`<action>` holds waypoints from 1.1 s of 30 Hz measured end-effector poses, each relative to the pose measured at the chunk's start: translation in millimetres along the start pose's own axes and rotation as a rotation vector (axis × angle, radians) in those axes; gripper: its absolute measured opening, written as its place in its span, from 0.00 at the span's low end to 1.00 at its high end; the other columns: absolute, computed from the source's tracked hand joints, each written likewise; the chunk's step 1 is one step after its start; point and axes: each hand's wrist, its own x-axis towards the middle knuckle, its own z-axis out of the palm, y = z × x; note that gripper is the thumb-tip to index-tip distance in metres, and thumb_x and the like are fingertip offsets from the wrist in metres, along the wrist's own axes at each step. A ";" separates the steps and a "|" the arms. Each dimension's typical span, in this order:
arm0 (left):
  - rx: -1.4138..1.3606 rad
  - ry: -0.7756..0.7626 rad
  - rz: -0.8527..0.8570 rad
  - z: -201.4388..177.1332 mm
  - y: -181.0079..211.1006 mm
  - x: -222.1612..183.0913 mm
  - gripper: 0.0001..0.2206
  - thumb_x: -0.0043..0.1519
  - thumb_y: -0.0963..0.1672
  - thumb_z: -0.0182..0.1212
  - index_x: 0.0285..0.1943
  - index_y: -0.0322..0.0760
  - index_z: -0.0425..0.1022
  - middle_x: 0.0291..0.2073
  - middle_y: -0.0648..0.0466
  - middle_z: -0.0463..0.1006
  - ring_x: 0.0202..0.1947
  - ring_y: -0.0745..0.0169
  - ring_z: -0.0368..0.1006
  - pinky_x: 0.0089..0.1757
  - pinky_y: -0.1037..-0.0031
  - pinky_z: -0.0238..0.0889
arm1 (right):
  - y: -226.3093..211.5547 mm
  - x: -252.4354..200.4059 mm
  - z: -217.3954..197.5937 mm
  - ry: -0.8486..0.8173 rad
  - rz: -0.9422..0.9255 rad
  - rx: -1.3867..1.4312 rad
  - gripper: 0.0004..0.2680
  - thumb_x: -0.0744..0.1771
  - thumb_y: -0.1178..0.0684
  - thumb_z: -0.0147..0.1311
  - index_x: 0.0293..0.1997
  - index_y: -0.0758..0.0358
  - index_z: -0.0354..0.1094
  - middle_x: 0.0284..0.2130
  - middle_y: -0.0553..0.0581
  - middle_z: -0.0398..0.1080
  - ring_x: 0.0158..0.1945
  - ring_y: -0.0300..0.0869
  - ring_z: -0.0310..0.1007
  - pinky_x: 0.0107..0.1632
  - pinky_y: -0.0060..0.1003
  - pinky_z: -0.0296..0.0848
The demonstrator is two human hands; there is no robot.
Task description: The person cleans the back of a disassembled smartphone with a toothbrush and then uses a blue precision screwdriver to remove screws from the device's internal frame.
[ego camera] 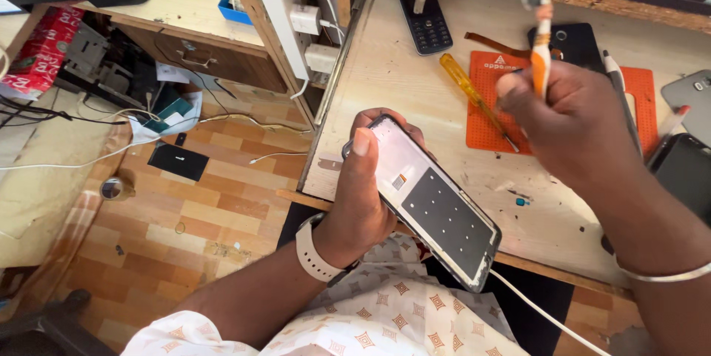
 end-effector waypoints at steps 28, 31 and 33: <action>0.116 0.123 0.110 12.7 14.1 2.6 0.27 0.74 0.57 0.32 0.64 0.32 0.57 0.49 0.42 0.76 0.50 0.57 0.74 0.52 0.67 0.69 | -53.2 -12.5 16.5 -0.066 -0.255 -0.671 0.22 0.65 0.38 0.60 0.14 0.66 0.65 0.10 0.64 0.59 0.16 0.58 0.62 0.24 0.52 0.60; 0.209 0.160 0.135 13.1 10.3 -0.2 0.27 0.74 0.56 0.32 0.64 0.29 0.58 0.52 0.43 0.74 0.51 0.58 0.73 0.53 0.68 0.69 | -46.4 -15.4 23.8 0.017 -0.372 -0.594 0.21 0.67 0.39 0.58 0.16 0.66 0.64 0.14 0.63 0.60 0.18 0.58 0.61 0.25 0.51 0.60; 0.223 0.161 0.136 12.7 8.2 0.3 0.26 0.74 0.56 0.31 0.64 0.29 0.58 0.51 0.43 0.75 0.50 0.58 0.74 0.53 0.68 0.70 | -47.4 -15.2 16.9 -0.054 -0.312 -0.617 0.21 0.67 0.39 0.59 0.17 0.65 0.65 0.12 0.63 0.60 0.17 0.57 0.62 0.24 0.50 0.61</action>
